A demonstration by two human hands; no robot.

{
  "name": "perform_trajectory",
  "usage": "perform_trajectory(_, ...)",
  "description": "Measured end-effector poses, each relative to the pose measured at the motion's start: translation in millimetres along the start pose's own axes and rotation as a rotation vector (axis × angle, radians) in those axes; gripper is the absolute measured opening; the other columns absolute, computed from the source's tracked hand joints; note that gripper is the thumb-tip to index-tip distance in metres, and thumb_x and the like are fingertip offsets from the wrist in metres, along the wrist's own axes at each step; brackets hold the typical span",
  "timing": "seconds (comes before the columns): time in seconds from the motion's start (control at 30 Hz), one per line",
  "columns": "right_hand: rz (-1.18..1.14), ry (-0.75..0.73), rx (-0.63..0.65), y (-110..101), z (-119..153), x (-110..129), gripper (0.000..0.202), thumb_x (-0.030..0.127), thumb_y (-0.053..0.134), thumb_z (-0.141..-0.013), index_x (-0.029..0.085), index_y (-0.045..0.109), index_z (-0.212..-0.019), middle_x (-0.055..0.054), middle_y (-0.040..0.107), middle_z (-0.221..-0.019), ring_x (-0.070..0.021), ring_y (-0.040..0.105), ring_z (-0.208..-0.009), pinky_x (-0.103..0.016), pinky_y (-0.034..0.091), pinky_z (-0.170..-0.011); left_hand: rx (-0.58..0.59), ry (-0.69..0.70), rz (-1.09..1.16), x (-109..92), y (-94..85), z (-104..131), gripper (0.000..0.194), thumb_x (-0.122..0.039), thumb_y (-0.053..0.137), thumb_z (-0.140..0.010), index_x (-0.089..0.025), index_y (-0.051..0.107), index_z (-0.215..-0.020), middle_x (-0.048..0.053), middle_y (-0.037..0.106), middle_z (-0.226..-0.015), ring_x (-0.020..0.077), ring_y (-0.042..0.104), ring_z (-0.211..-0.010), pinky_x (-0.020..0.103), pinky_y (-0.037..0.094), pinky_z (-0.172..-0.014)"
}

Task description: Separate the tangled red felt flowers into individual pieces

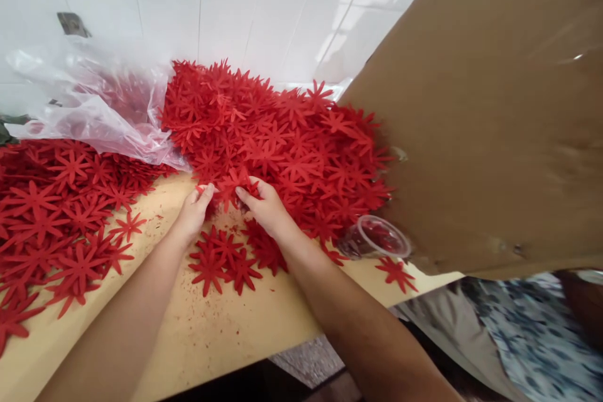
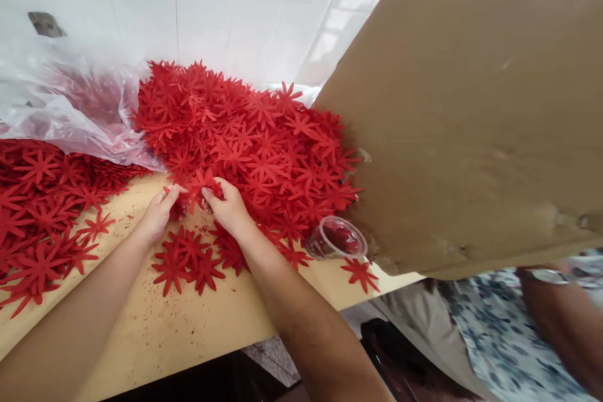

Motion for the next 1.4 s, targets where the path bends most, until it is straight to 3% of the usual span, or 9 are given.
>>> perform_trajectory(0.13, 0.341, -0.162, -0.015, 8, 4, 14, 0.013, 0.031, 0.049, -0.079, 0.019, 0.051, -0.082, 0.000, 0.059, -0.071, -0.0120, 0.054, -0.061, -0.027, 0.046, -0.063, 0.026, -0.063, 0.073, -1, -5.6, -3, 0.040, -0.053, 0.050, -0.079, -0.016, 0.062, -0.087, 0.001, 0.063, -0.063, 0.0128, 0.057, -0.057, 0.025, 0.045, -0.055)
perform_trajectory(0.3, 0.860, -0.148, 0.151, 45, 10, 23, 0.039, 0.024, 0.053, -0.078, 0.016, 0.048, -0.116, -0.011, 0.065, -0.101, -0.0216, 0.062, -0.091, -0.034, 0.046, -0.082, 0.071, -0.117, 0.298, -5, -2.3, 0, 0.045, -0.054, 0.043, -0.083, -0.014, 0.064, -0.083, 0.005, 0.068, -0.078, 0.0151, 0.063, -0.082, 0.027, 0.047, -0.083)
perform_trajectory(0.47, 1.103, -0.256, 0.253, 55, -2, 32, 0.017, 0.019, 0.050, -0.078, 0.015, 0.059, -0.091, -0.011, 0.066, -0.093, -0.0199, 0.061, -0.085, -0.029, 0.045, -0.077, 0.114, -0.199, 0.396, -12, -4.3, 4, 0.046, -0.054, 0.033, -0.086, -0.016, 0.060, -0.088, 0.005, 0.066, -0.081, 0.0159, 0.062, -0.081, 0.031, 0.050, -0.079)
perform_trajectory(0.7, 1.018, -0.377, -0.162, -13, -78, 112, 0.021, 0.031, 0.058, -0.075, 0.013, 0.062, -0.084, -0.006, 0.065, -0.077, -0.0190, 0.060, -0.076, -0.033, 0.046, -0.074, 0.073, -0.165, 0.356, -5, -11.8, -3, 0.026, -0.035, 0.043, -0.087, -0.014, 0.056, -0.095, 0.006, 0.061, -0.087, 0.0123, 0.061, -0.072, 0.029, 0.050, -0.071)
perform_trajectory(0.87, 1.075, -0.172, -0.391, -67, -133, 150, 0.060, 0.031, 0.070, -0.060, -0.001, 0.056, -0.108, -0.019, 0.059, -0.110, -0.0338, 0.054, -0.111, -0.044, 0.041, -0.092, 0.151, -0.149, 0.245, -3, -11.9, -4, 0.018, -0.024, 0.050, -0.083, -0.012, 0.058, -0.094, 0.005, 0.062, -0.080, 0.0097, 0.061, -0.068, 0.024, 0.048, -0.071)
perform_trajectory(1.0, 1.158, -0.366, -0.325, -75, -79, 151, 0.062, 0.047, 0.044, -0.074, 0.004, 0.054, -0.117, -0.014, 0.056, -0.121, -0.0310, 0.052, -0.113, -0.044, 0.037, -0.087, 0.172, -0.121, 0.200, -4, -10.2, -7, 0.016, -0.022, 0.051, -0.082, -0.014, 0.058, -0.094, 0.003, 0.063, -0.078, 0.0083, 0.061, -0.066, 0.023, 0.048, -0.070)
perform_trajectory(1.07, 1.241, -0.460, -0.140, -63, -27, 136, 0.044, 0.044, 0.046, -0.079, 0.012, 0.063, -0.103, -0.007, 0.064, -0.103, -0.0238, 0.060, -0.100, -0.043, 0.040, -0.084, 0.163, -0.120, 0.179, -4, -8.5, -9, 0.014, -0.022, 0.051, -0.082, -0.015, 0.057, -0.093, 0.002, 0.063, -0.076, 0.0080, 0.060, -0.065, 0.024, 0.048, -0.069)
perform_trajectory(1.2, 1.344, -0.322, 0.269, -37, 60, 79, 0.034, 0.041, 0.064, -0.073, 0.015, 0.066, -0.095, -0.010, 0.065, -0.089, -0.0238, 0.060, -0.088, -0.039, 0.048, -0.079, 0.148, -0.123, 0.142, -3, -5.9, -9, 0.013, -0.021, 0.051, -0.082, -0.015, 0.058, -0.090, 0.001, 0.063, -0.074, 0.0082, 0.061, -0.064, 0.023, 0.048, -0.067)
perform_trajectory(1.4, 1.421, -0.085, 0.374, -35, 77, 23, 0.030, 0.027, 0.056, -0.079, 0.011, 0.061, -0.104, -0.017, 0.060, -0.101, -0.0273, 0.057, -0.092, -0.039, 0.047, -0.079, 0.137, -0.069, 0.111, -4, -5.4, -4, 0.012, -0.020, 0.053, -0.080, -0.014, 0.059, -0.088, 0.001, 0.063, -0.071, 0.0072, 0.060, -0.060, 0.021, 0.048, -0.063)
Point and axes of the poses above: each hand's wrist, its own z-axis away from the middle knuckle, its own y-axis out of the palm, x = y × z, the point moved 2 cm from there along -z, towards the middle knuckle
